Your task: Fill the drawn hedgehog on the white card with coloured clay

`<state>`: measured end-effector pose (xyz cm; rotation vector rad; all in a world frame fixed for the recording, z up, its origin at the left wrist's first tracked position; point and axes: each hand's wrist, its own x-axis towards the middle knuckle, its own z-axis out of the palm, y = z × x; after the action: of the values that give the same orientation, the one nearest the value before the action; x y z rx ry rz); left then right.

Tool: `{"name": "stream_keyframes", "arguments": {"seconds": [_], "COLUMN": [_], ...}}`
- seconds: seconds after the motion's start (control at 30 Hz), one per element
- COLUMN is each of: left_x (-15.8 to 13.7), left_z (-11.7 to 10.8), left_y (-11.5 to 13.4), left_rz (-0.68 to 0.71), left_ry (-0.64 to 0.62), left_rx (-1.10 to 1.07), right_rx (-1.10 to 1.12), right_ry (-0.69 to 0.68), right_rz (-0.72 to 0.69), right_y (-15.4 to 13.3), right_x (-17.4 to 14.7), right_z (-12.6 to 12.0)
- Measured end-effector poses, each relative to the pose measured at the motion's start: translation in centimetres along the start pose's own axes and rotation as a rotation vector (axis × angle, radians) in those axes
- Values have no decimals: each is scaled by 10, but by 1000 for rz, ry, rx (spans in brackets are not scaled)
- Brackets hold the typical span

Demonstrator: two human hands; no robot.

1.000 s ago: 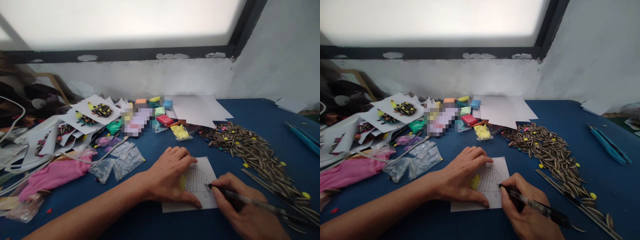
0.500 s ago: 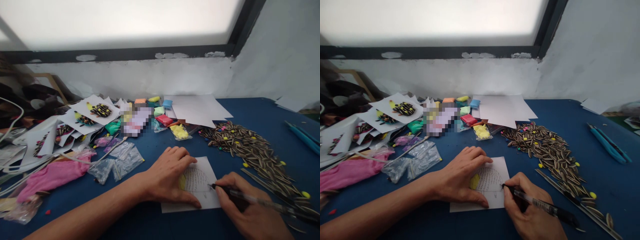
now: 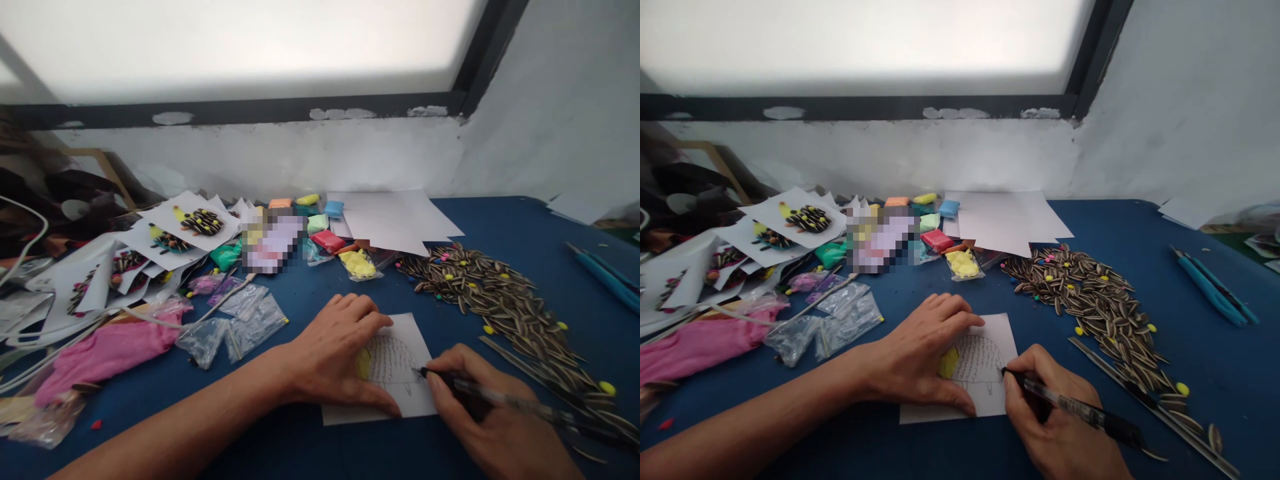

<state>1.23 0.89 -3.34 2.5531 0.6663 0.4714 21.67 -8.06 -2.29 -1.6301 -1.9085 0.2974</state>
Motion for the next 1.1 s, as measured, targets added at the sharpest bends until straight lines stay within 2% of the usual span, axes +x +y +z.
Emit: {"name": "stream_keyframes", "arguments": {"seconds": [0.37, 0.57, 1.1], "left_x": [0, 0, 0], "left_z": [0, 1, 1], "left_y": [-1, -1, -1], "left_rz": [8, 7, 3], "left_ry": [11, 15, 14], "left_rx": [-1, -4, 4], "right_rx": [-28, -50, -45], "right_ry": [38, 61, 77], "right_rz": [-73, -73, -39], "right_y": [1, 8, 3], "right_x": [-1, -7, -2], "right_z": [-1, -2, 0]}}
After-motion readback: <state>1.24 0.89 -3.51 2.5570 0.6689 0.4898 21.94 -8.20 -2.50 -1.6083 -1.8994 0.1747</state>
